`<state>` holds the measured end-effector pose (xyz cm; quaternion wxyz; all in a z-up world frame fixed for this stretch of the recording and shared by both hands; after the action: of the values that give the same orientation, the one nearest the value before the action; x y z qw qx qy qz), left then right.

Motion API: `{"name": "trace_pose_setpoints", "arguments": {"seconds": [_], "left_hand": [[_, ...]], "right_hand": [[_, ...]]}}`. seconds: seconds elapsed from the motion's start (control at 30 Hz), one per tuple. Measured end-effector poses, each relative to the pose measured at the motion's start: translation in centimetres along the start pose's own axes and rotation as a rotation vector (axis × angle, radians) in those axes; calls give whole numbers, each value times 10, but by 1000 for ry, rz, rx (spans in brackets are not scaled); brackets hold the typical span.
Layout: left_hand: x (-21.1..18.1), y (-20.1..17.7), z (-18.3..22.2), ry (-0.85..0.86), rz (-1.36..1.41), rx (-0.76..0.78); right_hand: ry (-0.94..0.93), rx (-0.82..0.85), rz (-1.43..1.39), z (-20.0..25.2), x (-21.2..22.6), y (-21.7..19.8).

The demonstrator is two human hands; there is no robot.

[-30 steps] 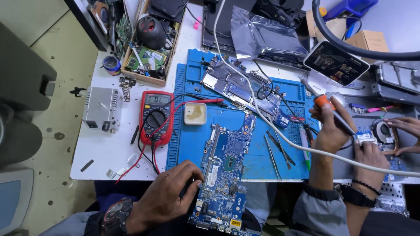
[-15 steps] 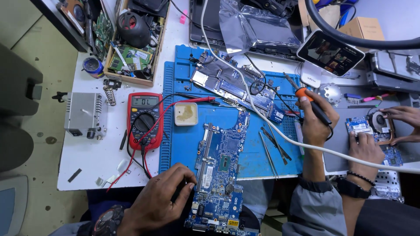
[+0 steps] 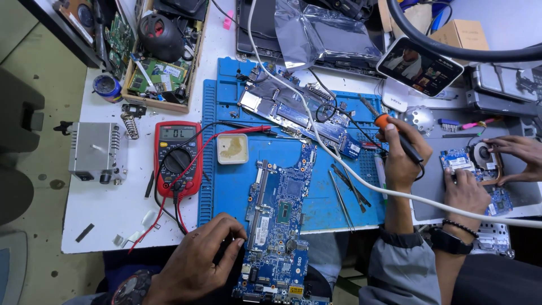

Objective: Repairing a laptop motherboard using a soldering iron and checking circuits with a multimeter

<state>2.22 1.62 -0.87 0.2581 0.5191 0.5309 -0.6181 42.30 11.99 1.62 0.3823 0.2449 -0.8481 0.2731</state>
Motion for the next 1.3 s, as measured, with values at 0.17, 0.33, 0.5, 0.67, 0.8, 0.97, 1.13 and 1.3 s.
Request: {"name": "trace_pose_setpoints", "arguments": {"seconds": [0.17, 0.33, 0.5, 0.67, 0.8, 0.97, 1.13, 1.3], "left_hand": [[0, -1, -1, -28, -1, -10], [3, 1, 1, -28, 2, -18], [6, 1, 0, -29, -7, -30], [2, -2, -1, -48, -9, -33], [4, -1, -1, -26, -11, -41], [1, -3, -2, -22, 1, -48], [3, -1, -1, -36, 5, -40], [6, 0, -1, -40, 6, -31]], "right_hand": [[11, -96, -84, 2, -9, -4], [-84, -74, 56, -1, -6, -8], [-251, -2, 60, 0, 2, -4], [-276, 71, 50, 2, 14, 2], [-321, 68, 75, 4, 20, 0], [-294, 21, 86, 4, 16, -1], [-225, -77, 58, 0, 5, -6], [1, -135, -154, -3, 1, -1]]}}
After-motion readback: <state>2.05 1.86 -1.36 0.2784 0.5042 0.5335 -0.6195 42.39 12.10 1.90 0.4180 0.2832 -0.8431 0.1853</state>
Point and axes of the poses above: each hand's wrist, its own z-axis away from the middle knuckle, its own y-axis out of the palm, x = y × z, the point moved 4 cm from there along -z, towards the middle knuckle, and after that the axes turned 14 degrees about -x, right-handed, at the moved point
